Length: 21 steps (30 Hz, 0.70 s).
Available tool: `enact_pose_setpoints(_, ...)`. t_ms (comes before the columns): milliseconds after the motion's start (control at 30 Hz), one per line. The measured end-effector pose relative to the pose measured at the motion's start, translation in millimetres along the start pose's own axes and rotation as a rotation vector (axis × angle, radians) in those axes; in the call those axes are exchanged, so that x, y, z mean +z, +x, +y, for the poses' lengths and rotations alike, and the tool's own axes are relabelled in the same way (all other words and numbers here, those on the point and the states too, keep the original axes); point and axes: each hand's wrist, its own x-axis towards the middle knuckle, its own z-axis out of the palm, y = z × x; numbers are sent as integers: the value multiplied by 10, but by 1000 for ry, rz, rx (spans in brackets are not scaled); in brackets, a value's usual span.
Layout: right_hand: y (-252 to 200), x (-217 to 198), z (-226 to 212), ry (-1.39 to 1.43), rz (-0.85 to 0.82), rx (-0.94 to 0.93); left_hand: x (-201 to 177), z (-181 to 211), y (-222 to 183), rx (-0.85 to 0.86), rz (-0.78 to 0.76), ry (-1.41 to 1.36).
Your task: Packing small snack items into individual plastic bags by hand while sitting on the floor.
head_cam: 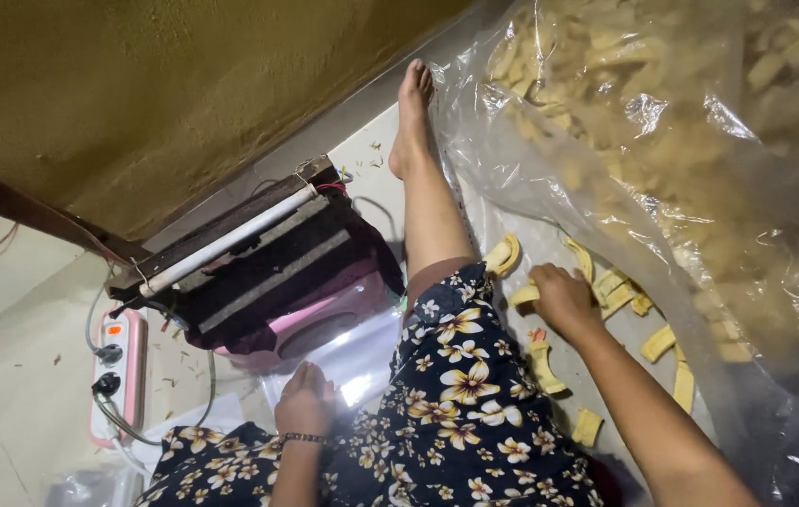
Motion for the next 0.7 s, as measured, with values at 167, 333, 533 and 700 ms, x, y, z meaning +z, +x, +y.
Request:
enact_pose_setpoints(167,65,-660,-723,164,-308,30,-629,387,-23,-123,-576,146)
enact_pose_setpoints(333,84,308,-433,107,-109,27,-630,412,-79,-112,-566,145)
enact_pose_setpoints(533,-293,29,-319,202,-227,175,-245,142,-128,110,273,-184)
enact_pose_setpoints(700,-649,-124,3,193,-237,68,-335,187,-147,36,238,-342)
